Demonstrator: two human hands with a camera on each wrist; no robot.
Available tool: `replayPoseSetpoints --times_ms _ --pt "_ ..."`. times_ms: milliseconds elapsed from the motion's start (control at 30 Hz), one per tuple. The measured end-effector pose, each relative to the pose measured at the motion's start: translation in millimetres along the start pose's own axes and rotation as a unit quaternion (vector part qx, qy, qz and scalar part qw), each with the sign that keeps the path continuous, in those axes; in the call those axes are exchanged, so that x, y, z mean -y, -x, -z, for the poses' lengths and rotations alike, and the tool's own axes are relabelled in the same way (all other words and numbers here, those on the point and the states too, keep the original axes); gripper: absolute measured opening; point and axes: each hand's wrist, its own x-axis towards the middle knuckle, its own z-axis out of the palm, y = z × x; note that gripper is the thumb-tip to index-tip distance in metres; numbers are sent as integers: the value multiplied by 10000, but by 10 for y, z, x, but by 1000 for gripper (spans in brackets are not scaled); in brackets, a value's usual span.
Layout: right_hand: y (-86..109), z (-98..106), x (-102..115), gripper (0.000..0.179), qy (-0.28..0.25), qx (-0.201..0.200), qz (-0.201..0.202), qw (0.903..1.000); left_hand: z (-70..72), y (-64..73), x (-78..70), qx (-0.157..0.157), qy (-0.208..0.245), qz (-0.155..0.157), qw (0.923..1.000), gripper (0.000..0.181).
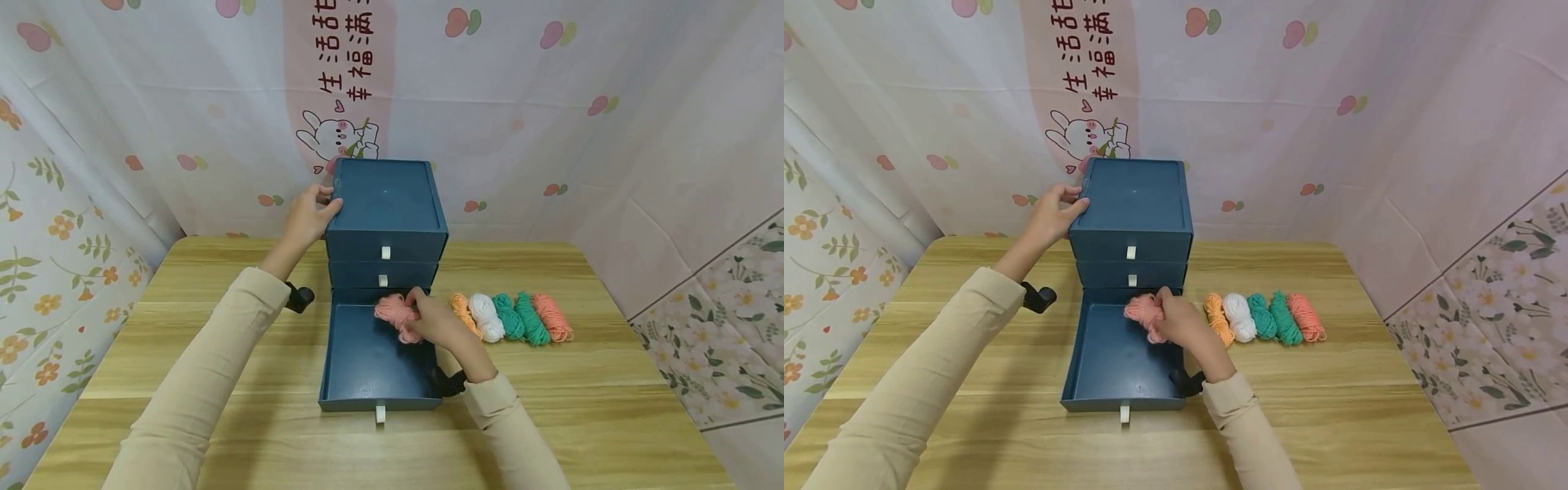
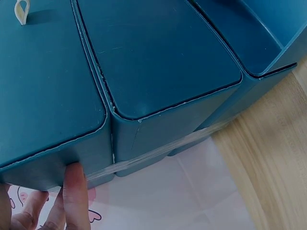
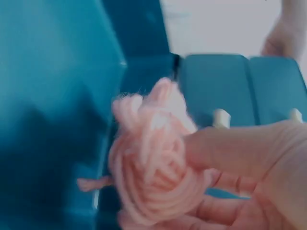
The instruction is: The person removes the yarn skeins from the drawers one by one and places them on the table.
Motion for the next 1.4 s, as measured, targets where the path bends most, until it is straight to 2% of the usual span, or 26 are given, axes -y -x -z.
replayPoseSetpoints --times_ms 100,233,433,567,767,1000,1067,1267,1400 --pt "110 120 -102 29 -452 -213 132 9987 -3 3 1 7 13 -1 10000 47" --pt "253 273 -291 31 -653 -654 190 9955 -7 10 7 11 24 4 10000 47" --pt "447 518 -644 37 -705 -1322 -157 9886 -10 10 8 -3 66 34 10000 46" --pt "571 673 -900 41 -818 -1757 -470 9799 -13 8 7 5 86 47 10000 46" --pt "689 852 -1293 40 -982 -2648 -1106 9529 -4 19 9 29 157 26 9999 46" --pt "801 979 -1757 38 -1507 -3430 -1901 9075 -7 23 2 63 191 60 9998 47" --pt "830 996 -1866 39 -1497 -3558 -2145 8972 -7 24 3 53 196 52 9998 47" --pt "888 979 -2190 40 -1287 -3627 -2759 8808 -7 18 2 54 195 35 9998 47" --pt "897 934 -2394 35 -1268 -3548 -2913 8793 -10 15 -8 77 168 67 9998 47"
